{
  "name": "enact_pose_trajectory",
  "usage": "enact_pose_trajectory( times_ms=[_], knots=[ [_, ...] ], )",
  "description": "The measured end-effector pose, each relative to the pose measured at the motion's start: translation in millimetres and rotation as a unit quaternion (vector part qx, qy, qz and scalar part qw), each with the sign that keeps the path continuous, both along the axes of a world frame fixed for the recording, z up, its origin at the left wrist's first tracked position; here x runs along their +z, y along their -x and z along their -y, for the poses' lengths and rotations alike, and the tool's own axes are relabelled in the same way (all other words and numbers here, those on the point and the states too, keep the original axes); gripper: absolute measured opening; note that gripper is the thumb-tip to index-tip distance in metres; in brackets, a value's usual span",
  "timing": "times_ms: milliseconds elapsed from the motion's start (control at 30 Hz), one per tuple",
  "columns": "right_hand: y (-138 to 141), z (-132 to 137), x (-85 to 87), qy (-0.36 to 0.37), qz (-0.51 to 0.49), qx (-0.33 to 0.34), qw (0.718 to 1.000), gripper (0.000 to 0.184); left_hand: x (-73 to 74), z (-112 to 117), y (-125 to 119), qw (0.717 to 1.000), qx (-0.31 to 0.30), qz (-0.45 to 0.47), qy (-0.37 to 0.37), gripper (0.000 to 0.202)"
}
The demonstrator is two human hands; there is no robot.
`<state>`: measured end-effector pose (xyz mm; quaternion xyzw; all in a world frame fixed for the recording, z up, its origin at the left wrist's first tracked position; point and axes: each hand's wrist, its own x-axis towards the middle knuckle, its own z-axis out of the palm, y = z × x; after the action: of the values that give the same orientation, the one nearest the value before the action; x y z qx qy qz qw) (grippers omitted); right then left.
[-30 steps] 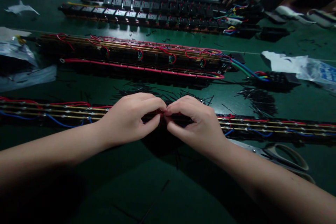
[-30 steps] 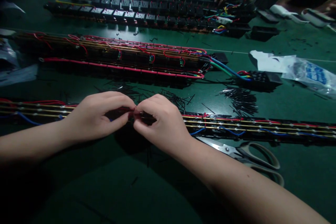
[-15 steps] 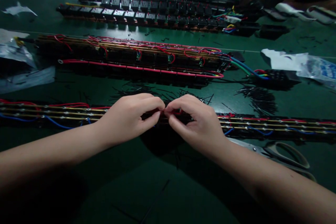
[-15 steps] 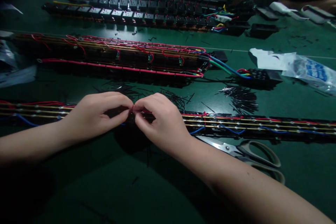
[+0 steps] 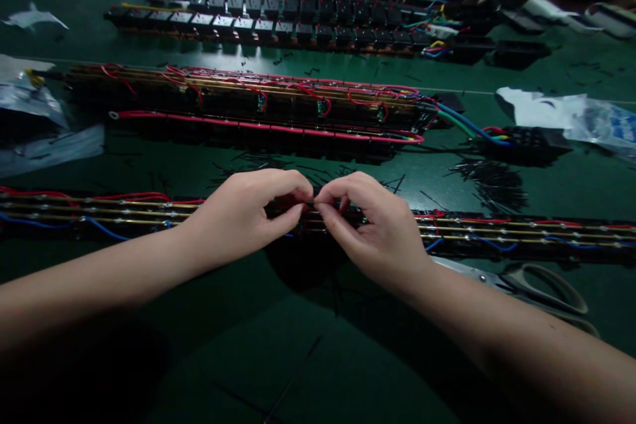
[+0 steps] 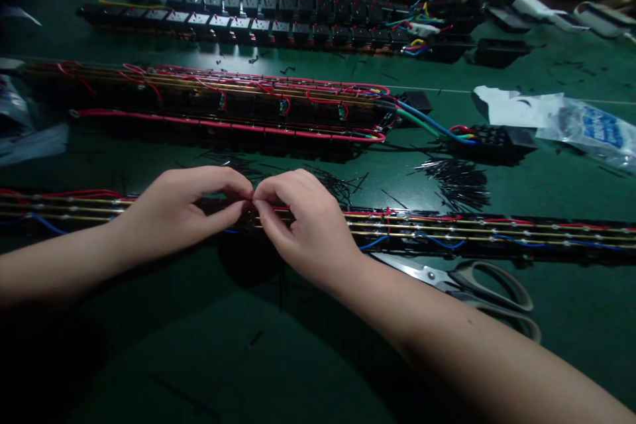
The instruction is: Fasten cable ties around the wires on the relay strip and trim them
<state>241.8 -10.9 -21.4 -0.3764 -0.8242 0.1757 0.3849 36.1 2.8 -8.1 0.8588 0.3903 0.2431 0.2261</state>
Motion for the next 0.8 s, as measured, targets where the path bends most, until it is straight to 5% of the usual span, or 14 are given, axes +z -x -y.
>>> enact_pose_trajectory(
  times_ms=[400,800],
  knots=[
    [-1.3,0.2,3.0,0.004,-0.002,0.006,1.0,0.008,0.3,-0.4,0.5,1.0,-0.006,-0.01,0.001,0.012],
    [-1.4,2.1,1.0,-0.016,-0.03,-0.03,0.999,0.005,1.4,-0.9,-1.1,0.996,0.034,-0.014,0.077,0.009]
  ],
)
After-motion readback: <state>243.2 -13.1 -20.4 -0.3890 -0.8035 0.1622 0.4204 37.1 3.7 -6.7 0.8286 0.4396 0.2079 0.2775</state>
